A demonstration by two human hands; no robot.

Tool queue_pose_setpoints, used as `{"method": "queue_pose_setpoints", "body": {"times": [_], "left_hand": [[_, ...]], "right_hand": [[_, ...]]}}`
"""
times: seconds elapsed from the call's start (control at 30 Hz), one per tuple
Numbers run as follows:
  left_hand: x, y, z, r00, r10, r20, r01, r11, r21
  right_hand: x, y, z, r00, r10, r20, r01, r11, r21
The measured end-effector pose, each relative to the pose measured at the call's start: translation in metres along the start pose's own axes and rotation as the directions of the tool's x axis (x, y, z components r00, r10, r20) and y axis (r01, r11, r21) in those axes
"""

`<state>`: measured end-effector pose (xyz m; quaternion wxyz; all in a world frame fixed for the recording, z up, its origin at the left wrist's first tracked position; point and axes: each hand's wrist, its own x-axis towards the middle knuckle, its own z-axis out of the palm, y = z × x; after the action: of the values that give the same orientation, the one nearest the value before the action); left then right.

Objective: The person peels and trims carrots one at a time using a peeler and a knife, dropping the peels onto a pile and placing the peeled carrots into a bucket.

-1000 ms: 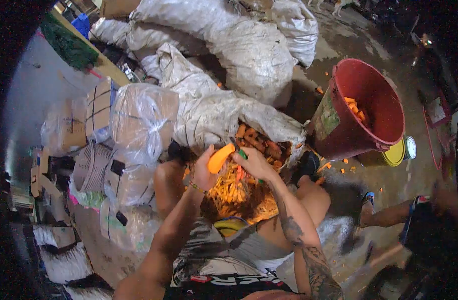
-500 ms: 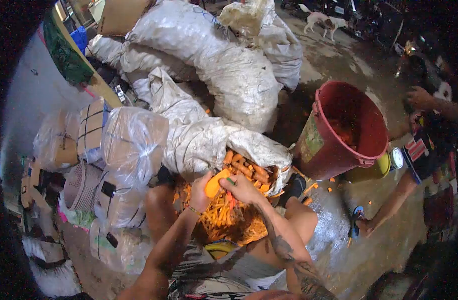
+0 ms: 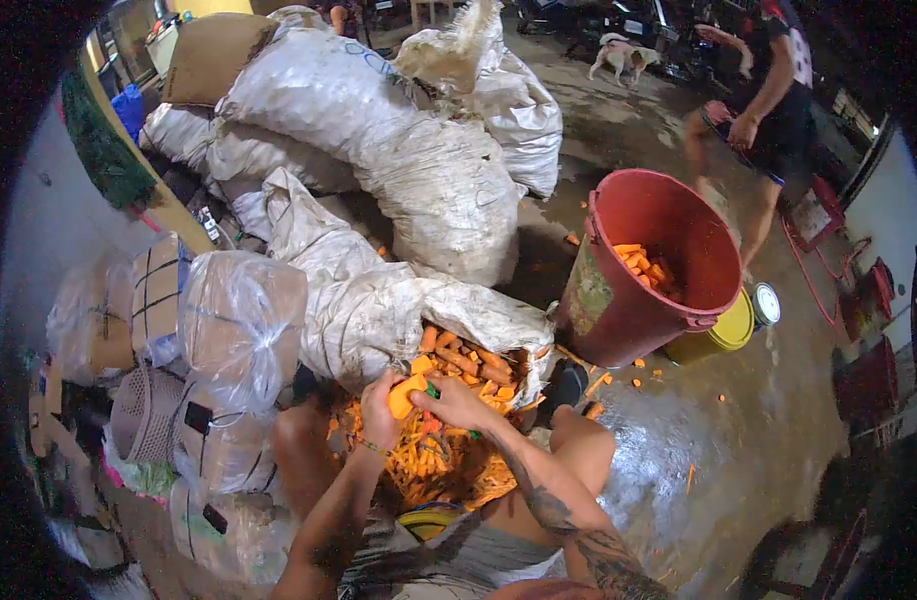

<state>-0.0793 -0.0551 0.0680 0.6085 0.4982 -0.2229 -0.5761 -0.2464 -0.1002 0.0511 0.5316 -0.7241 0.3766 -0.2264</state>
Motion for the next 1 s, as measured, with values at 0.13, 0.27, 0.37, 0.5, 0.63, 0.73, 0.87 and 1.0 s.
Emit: {"method": "queue_pose_setpoints", "body": {"times": [0.13,0.27,0.37,0.5,0.63,0.73,0.87,1.0], "left_hand": [[-0.005,0.004,0.009,0.992,0.13,0.0,-0.13,0.99,0.055],[0.003,-0.002,0.001,0.986,0.158,-0.049,-0.15,0.979,0.137],[0.008,-0.01,-0.012,0.981,0.175,-0.085,-0.158,0.971,0.181],[0.006,-0.001,0.0,0.985,0.16,-0.065,-0.147,0.974,0.171],[0.005,-0.006,-0.008,0.974,0.224,0.025,-0.215,0.89,0.402],[-0.002,-0.012,-0.001,0.964,0.259,0.056,-0.253,0.838,0.484],[-0.001,-0.004,0.005,0.961,0.268,0.063,-0.257,0.793,0.552],[0.0,0.002,0.0,0.986,0.12,0.119,-0.155,0.922,0.354]], "right_hand": [[-0.01,-0.032,-0.011,0.988,0.155,0.025,-0.156,0.984,0.084],[-0.008,-0.03,-0.008,0.986,0.161,-0.03,-0.16,0.986,0.052],[-0.008,-0.03,-0.005,0.986,0.14,-0.092,-0.139,0.99,0.024],[-0.013,-0.038,-0.008,0.975,0.088,-0.203,-0.075,0.995,0.07],[-0.007,-0.024,0.003,0.989,-0.085,-0.12,0.103,0.983,0.152],[-0.015,-0.029,0.005,0.986,0.167,-0.003,-0.155,0.921,0.357],[-0.018,-0.021,-0.004,0.905,0.39,0.17,-0.391,0.607,0.692],[-0.012,-0.014,-0.062,0.849,0.517,-0.112,-0.142,0.427,0.893]]}}
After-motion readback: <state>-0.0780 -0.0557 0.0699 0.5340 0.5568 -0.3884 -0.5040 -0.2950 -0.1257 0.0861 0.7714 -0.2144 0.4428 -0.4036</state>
